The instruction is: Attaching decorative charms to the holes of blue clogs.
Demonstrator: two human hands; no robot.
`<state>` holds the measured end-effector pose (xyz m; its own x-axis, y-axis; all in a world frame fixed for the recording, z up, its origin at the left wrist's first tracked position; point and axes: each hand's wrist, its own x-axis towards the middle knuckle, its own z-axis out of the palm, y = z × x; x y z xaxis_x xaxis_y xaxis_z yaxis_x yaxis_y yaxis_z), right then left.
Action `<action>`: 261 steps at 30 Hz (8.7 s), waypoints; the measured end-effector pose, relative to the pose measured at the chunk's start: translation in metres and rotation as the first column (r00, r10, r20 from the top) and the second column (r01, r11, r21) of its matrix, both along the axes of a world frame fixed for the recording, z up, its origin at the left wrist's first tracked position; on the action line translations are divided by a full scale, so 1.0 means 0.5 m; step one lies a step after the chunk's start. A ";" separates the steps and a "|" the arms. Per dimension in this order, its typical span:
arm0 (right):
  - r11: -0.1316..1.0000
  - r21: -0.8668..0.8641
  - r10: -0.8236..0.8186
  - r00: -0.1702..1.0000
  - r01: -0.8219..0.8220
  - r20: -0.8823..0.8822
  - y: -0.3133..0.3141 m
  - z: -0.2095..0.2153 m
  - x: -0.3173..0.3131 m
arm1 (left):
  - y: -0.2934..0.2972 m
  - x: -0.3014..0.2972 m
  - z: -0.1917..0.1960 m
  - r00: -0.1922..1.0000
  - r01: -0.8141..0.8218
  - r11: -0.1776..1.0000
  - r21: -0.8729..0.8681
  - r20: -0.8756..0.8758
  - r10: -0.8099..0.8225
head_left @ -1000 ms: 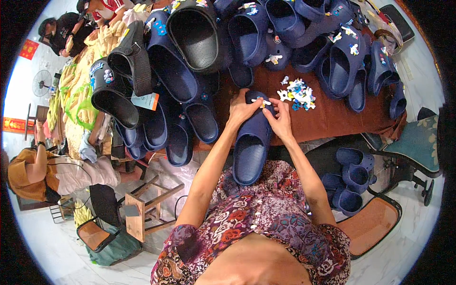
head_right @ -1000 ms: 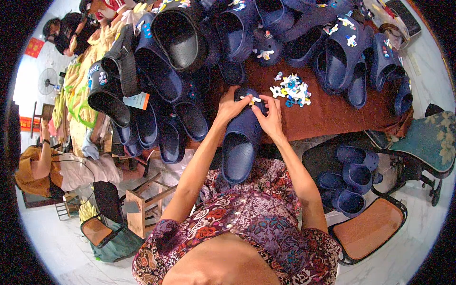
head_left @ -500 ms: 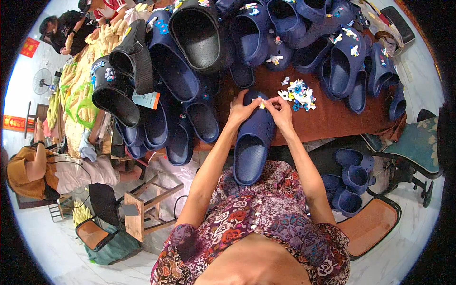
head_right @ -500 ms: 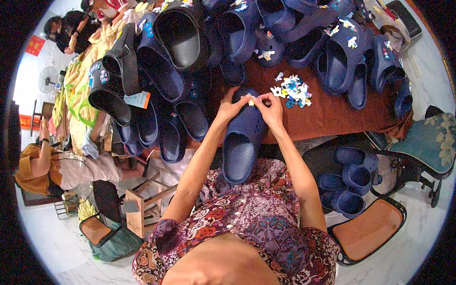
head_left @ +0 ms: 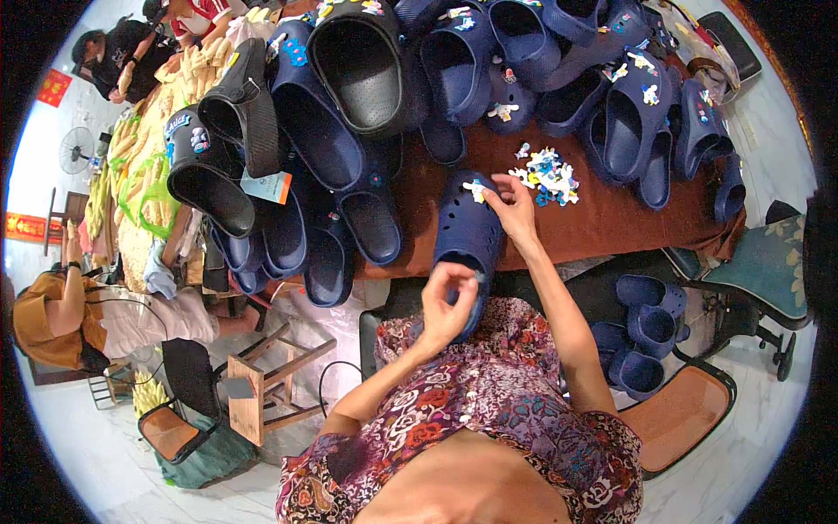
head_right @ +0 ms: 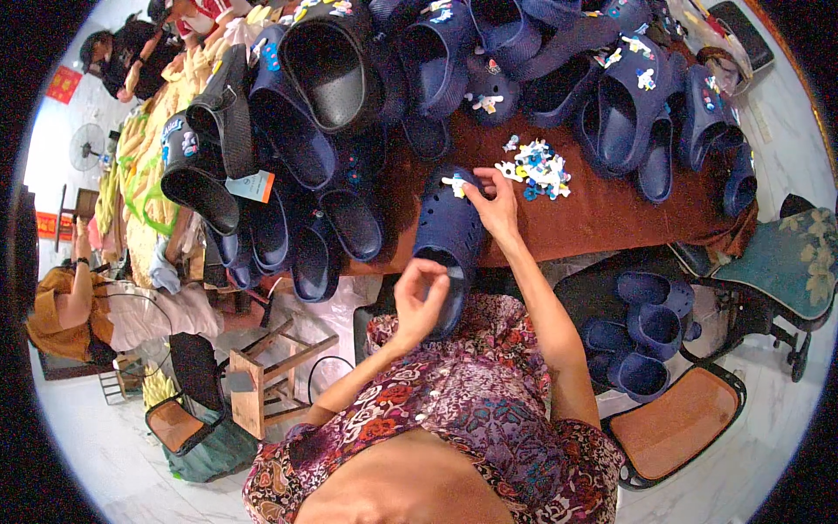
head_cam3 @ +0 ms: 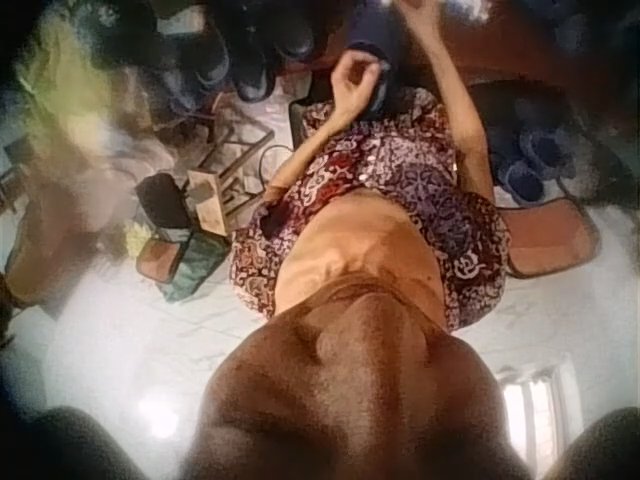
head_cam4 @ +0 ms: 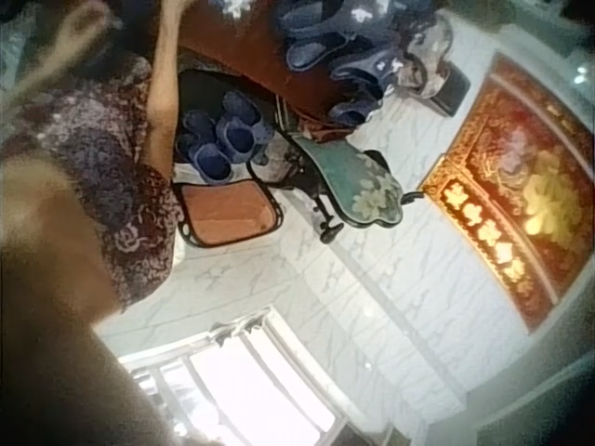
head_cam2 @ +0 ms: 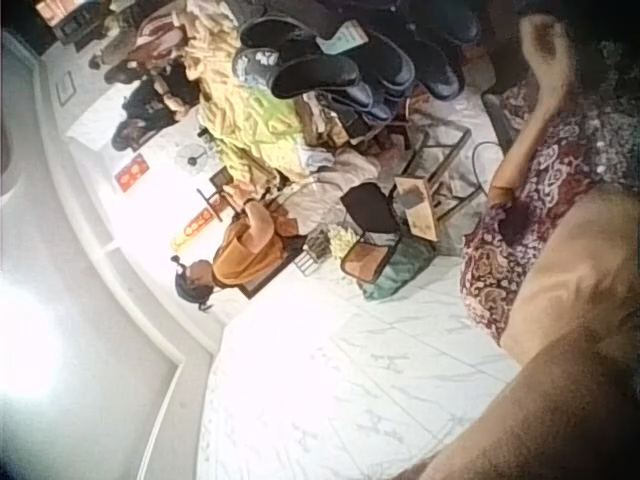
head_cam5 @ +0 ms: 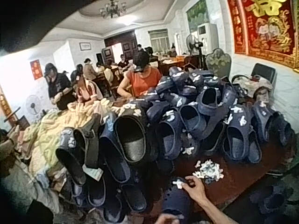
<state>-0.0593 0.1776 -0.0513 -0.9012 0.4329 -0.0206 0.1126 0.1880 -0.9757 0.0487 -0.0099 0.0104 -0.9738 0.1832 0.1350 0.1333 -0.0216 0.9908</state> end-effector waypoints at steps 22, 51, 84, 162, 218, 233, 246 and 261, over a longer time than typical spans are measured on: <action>0.952 0.221 0.214 0.977 -0.212 0.016 0.018 0.044 0.015 | 0.066 -0.136 -0.062 0.699 -0.416 0.505 0.756 0.621 -0.355; 0.835 -0.157 0.530 0.847 -0.528 -0.031 0.035 0.073 0.096 | -0.060 -0.072 -0.081 0.697 0.051 0.851 0.523 0.591 -0.406; 0.928 0.349 0.185 0.974 -0.129 -0.132 -0.013 0.067 0.111 | 0.033 -0.072 -0.065 0.641 -0.411 0.654 0.634 0.712 -0.287; 0.985 -0.150 0.079 0.997 -0.080 -0.016 -0.013 0.025 0.152 | 0.037 -0.083 -0.055 0.665 -0.394 0.601 0.695 0.667 -0.335; 0.987 0.162 0.018 1.000 -0.020 0.014 0.029 -0.001 0.147 | 0.029 -0.084 -0.053 0.620 -0.428 0.652 0.626 0.728 -0.292; 0.678 0.701 -0.229 0.970 0.221 -0.084 0.178 -0.037 0.113 | 0.043 -0.077 -0.064 0.628 -0.478 0.598 0.643 0.727 -0.278; 0.935 0.335 -0.076 0.986 0.121 -0.145 0.146 -0.010 0.133 | 0.046 -0.077 -0.054 0.657 -0.431 0.614 0.661 0.696 -0.289; 0.821 0.558 -0.079 0.992 0.122 -0.100 0.134 -0.021 0.123 | 0.044 -0.077 -0.067 0.633 -0.456 0.605 0.653 0.716 -0.295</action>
<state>0.0025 0.2445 -0.0620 -0.8419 0.4381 0.3150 0.0968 0.6970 -0.7105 0.0102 0.0119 -0.0229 -0.7846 0.2977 -0.5438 -0.5252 -0.7853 0.3278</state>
